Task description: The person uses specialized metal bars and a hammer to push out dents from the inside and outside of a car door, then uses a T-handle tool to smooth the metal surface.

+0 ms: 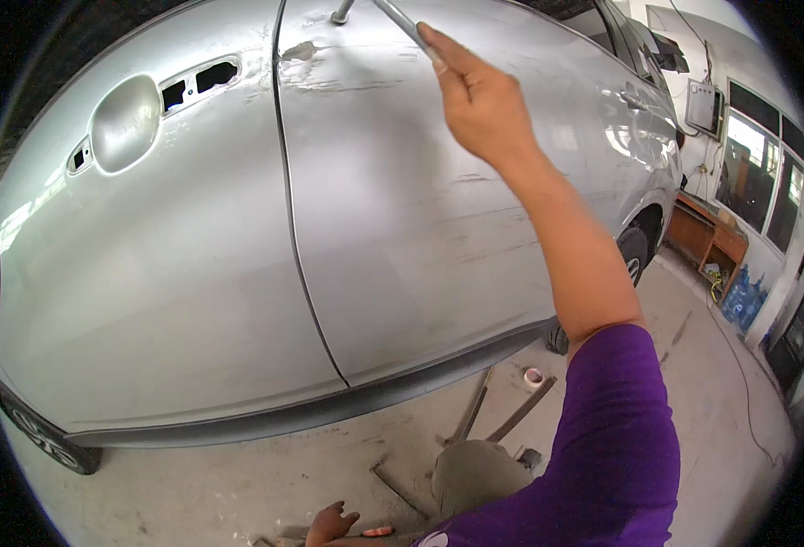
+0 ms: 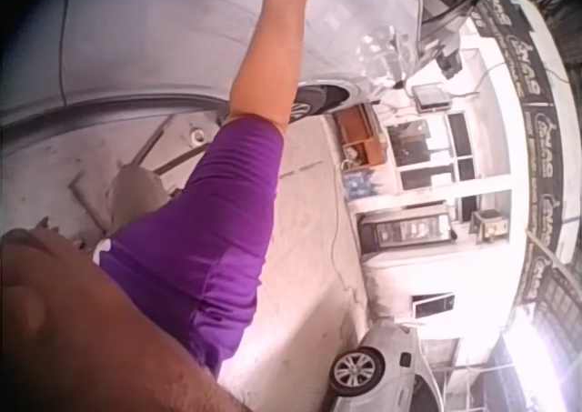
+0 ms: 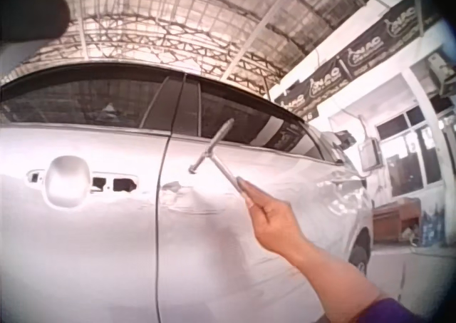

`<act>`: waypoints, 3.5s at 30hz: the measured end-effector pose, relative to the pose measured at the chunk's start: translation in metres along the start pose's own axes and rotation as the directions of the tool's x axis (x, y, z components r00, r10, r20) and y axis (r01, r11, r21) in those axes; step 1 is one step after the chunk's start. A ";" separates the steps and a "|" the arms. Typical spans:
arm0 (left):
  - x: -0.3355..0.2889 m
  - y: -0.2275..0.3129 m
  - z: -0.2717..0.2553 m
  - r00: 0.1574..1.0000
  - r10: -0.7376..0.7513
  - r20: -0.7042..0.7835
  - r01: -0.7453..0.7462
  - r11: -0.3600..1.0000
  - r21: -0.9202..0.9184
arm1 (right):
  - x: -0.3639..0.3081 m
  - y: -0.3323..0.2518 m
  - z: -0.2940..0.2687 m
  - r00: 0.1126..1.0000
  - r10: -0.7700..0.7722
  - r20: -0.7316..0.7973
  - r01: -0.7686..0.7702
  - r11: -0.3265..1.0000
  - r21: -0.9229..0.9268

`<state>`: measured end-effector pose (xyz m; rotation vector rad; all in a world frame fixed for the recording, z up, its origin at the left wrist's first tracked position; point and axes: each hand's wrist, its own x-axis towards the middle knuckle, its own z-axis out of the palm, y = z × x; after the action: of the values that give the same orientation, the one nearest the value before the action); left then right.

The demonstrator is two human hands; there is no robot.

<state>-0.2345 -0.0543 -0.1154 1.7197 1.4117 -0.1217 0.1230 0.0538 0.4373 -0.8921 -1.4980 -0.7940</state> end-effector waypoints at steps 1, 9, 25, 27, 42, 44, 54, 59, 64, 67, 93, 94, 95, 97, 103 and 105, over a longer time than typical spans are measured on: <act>0.000 0.003 -0.002 1.000 -0.004 0.009 0.005 1.000 -0.015 | 0.004 -0.003 -0.002 1.000 0.009 0.008 -0.009 1.000 0.004; -0.008 0.010 -0.009 0.999 -0.042 0.007 0.042 0.999 -0.016 | -0.002 -0.010 -0.004 0.992 0.111 0.052 -0.112 0.993 0.026; 0.011 -0.008 0.006 0.996 -0.008 -0.092 0.004 0.999 -0.047 | -0.015 -0.003 0.008 0.994 -0.114 0.007 0.114 0.993 -0.030; 0.007 -0.010 0.005 0.994 -0.021 -0.106 0.018 0.999 -0.030 | -0.015 -0.009 0.007 1.000 0.006 0.014 -0.007 1.000 0.024; 0.005 -0.011 0.001 0.995 -0.024 -0.093 0.020 0.999 -0.044 | -0.007 -0.042 0.005 0.997 0.013 0.072 -0.012 1.000 -0.007; 0.010 -0.012 0.005 0.993 0.005 -0.116 -0.009 0.999 -0.034 | -0.011 -0.027 0.020 0.992 -0.129 -0.013 0.129 0.992 -0.009; 0.013 -0.020 0.008 0.995 -0.016 -0.101 0.014 1.000 -0.025 | -0.020 -0.034 0.015 0.999 0.019 0.051 -0.017 0.999 -0.041; 0.014 -0.021 0.005 0.993 0.001 -0.116 -0.004 1.000 -0.028 | -0.027 -0.017 0.023 1.000 -0.005 -0.003 0.005 1.000 -0.012; 0.014 -0.020 0.004 0.991 0.016 -0.132 -0.017 1.000 -0.006 | -0.020 -0.026 0.010 0.998 0.064 -0.016 -0.063 0.997 0.049; 0.019 -0.023 0.008 0.990 0.026 -0.137 -0.028 0.999 -0.014 | -0.027 -0.011 0.013 0.998 0.052 0.027 -0.050 0.996 -0.078; 0.021 -0.019 0.005 0.990 0.008 -0.140 -0.016 0.998 -0.055 | -0.029 -0.004 0.001 0.998 -0.067 0.012 0.068 0.990 -0.127; 0.025 -0.021 0.008 0.992 0.008 -0.129 -0.014 0.999 -0.047 | -0.031 -0.006 0.007 0.998 -0.039 0.050 0.046 0.988 -0.149; 0.027 -0.024 0.012 0.992 0.009 -0.124 -0.015 0.999 -0.041 | -0.032 -0.011 0.004 0.999 -0.012 0.042 0.018 0.988 -0.155; 0.022 -0.026 0.010 0.989 -0.012 -0.150 0.005 0.999 -0.045 | -0.030 -0.028 0.007 0.999 0.032 0.010 -0.030 0.992 -0.123; 0.004 -0.005 -0.003 0.986 -0.025 -0.163 0.008 0.994 -0.106 | -0.052 -0.003 0.023 0.995 -0.078 -0.057 0.070 0.989 -0.127; 0.002 -0.008 -0.006 0.987 -0.023 -0.157 0.009 0.996 -0.089 | -0.056 -0.012 0.025 0.975 -0.140 -0.173 0.138 0.990 -0.021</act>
<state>-0.2428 -0.0491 -0.1174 1.6752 1.5236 0.0692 0.1030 0.0645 0.3789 -0.7105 -1.4144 -0.9569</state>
